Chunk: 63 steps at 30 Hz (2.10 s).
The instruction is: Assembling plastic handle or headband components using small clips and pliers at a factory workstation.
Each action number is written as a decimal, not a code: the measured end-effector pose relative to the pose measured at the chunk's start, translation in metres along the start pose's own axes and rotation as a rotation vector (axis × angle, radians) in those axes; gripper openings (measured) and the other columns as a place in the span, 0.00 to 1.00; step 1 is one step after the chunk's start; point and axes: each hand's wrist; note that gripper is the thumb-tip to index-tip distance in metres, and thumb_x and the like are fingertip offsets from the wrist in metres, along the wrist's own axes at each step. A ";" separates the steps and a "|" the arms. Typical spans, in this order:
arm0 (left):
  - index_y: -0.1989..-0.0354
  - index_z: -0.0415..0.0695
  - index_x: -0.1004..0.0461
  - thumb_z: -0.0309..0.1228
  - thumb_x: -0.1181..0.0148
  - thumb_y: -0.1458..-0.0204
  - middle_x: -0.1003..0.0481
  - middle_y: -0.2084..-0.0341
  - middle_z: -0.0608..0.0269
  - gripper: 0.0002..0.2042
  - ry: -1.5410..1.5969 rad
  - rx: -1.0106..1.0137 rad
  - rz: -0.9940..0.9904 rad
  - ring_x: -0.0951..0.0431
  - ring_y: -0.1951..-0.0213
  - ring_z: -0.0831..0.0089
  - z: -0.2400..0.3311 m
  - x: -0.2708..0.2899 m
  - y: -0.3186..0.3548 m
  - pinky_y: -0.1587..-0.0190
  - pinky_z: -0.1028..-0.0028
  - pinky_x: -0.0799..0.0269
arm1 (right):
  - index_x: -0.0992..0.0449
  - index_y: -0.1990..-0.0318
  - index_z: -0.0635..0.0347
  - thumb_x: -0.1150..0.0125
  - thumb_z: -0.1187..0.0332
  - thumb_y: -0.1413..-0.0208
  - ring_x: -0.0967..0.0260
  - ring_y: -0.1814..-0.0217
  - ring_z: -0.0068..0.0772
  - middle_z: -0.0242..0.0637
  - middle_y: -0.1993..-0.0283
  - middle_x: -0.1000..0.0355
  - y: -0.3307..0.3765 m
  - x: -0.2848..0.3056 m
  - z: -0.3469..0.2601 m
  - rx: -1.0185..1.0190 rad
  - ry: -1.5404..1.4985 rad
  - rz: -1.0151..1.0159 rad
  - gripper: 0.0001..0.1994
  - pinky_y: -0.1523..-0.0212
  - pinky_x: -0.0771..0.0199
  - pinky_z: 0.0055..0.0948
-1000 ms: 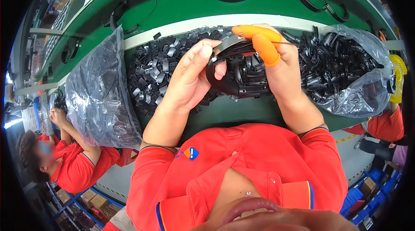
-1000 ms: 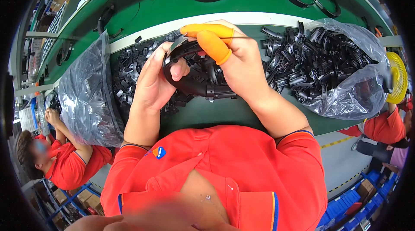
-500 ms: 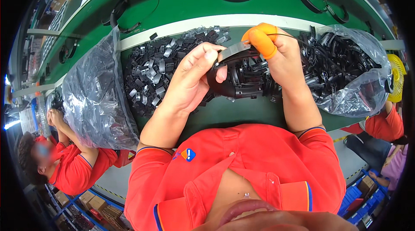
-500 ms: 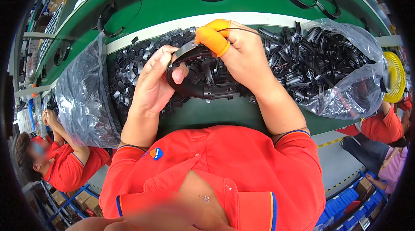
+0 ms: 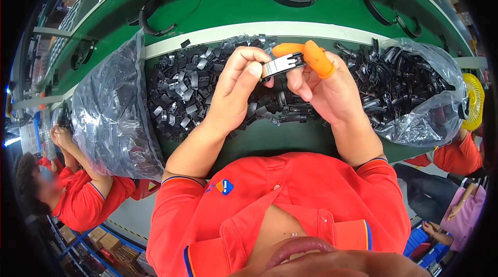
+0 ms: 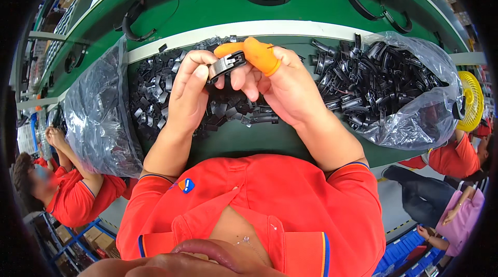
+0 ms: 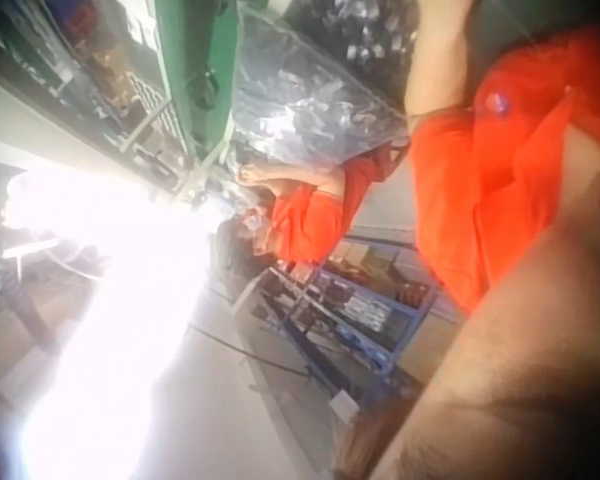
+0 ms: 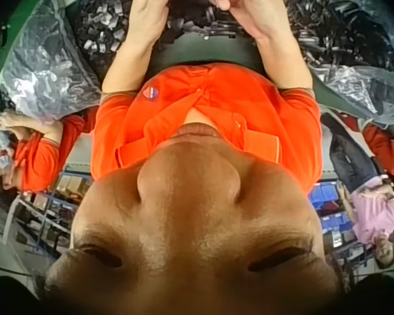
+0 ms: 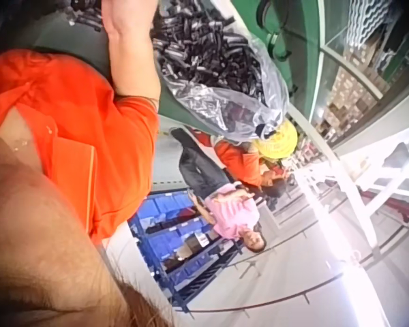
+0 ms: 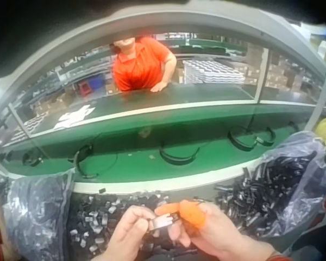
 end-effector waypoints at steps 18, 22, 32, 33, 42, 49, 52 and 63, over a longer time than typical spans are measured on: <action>0.74 0.39 0.31 0.31 0.47 0.49 0.31 0.77 0.61 0.08 -0.665 -0.289 -0.024 0.31 0.73 0.66 0.006 -0.001 0.005 0.68 0.73 0.36 | 0.30 0.61 0.65 0.48 0.71 0.45 0.40 0.81 0.13 0.28 0.76 0.33 0.013 -0.016 0.011 0.167 0.703 0.179 0.08 0.81 0.41 0.11; 0.63 0.40 0.34 0.32 0.39 0.55 0.30 0.69 0.56 0.14 -0.847 -0.387 -0.213 0.30 0.69 0.61 0.016 -0.004 0.003 0.66 0.70 0.34 | 0.29 0.63 0.62 0.48 0.67 0.44 0.46 0.84 0.09 0.25 0.81 0.36 0.010 -0.022 0.001 0.266 0.663 0.169 0.08 0.84 0.48 0.10; 0.58 0.37 0.38 0.21 0.42 0.62 0.31 0.67 0.53 0.20 -1.003 -0.233 -0.254 0.28 0.66 0.56 0.017 0.000 0.012 0.64 0.66 0.31 | 0.30 0.65 0.64 0.50 0.64 0.43 0.50 0.86 0.10 0.25 0.83 0.39 0.005 -0.016 0.005 0.090 0.372 0.146 0.11 0.86 0.52 0.11; 0.58 0.37 0.38 0.22 0.42 0.60 0.30 0.67 0.54 0.19 -1.016 -0.270 -0.247 0.27 0.65 0.59 0.016 0.000 0.012 0.63 0.67 0.31 | 0.30 0.65 0.64 0.50 0.64 0.43 0.50 0.87 0.10 0.25 0.83 0.38 0.005 -0.014 0.007 0.119 0.370 0.151 0.11 0.86 0.52 0.11; 0.49 0.33 0.39 0.34 0.55 0.43 0.29 0.58 0.53 0.19 0.020 0.201 -0.566 0.27 0.57 0.67 0.028 0.015 0.006 0.51 0.71 0.34 | 0.30 0.61 0.64 0.48 0.65 0.45 0.48 0.87 0.12 0.29 0.79 0.34 0.008 -0.010 -0.013 -0.005 0.307 -0.026 0.11 0.85 0.47 0.13; 0.52 0.31 0.38 0.39 0.51 0.45 0.27 0.65 0.44 0.21 0.175 -0.004 -0.341 0.23 0.69 0.65 0.047 0.038 0.013 0.64 0.68 0.28 | 0.30 0.55 0.66 0.58 0.56 0.40 0.45 0.80 0.14 0.26 0.78 0.37 -0.022 0.034 -0.020 0.096 0.450 0.001 0.20 0.78 0.46 0.14; 0.50 0.37 0.39 0.40 0.51 0.45 0.28 0.71 0.57 0.21 0.590 -0.156 -0.242 0.27 0.76 0.74 0.052 0.054 0.009 0.69 0.68 0.28 | 0.29 0.58 0.64 0.54 0.62 0.42 0.42 0.75 0.15 0.28 0.76 0.35 -0.043 0.078 -0.014 0.139 0.663 0.116 0.14 0.72 0.43 0.14; 0.57 0.34 0.37 0.28 0.59 0.45 0.28 0.71 0.53 0.11 1.444 -0.129 -0.556 0.25 0.70 0.66 0.080 0.049 -0.001 0.63 0.67 0.29 | 0.28 0.59 0.60 0.45 0.77 0.54 0.33 0.60 0.34 0.40 0.61 0.34 -0.098 0.091 0.040 0.233 1.532 -0.114 0.12 0.57 0.32 0.27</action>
Point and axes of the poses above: each hand's wrist, its own y-axis away from the middle knuckle, its own x-axis out of the back of the hand, z = x × y
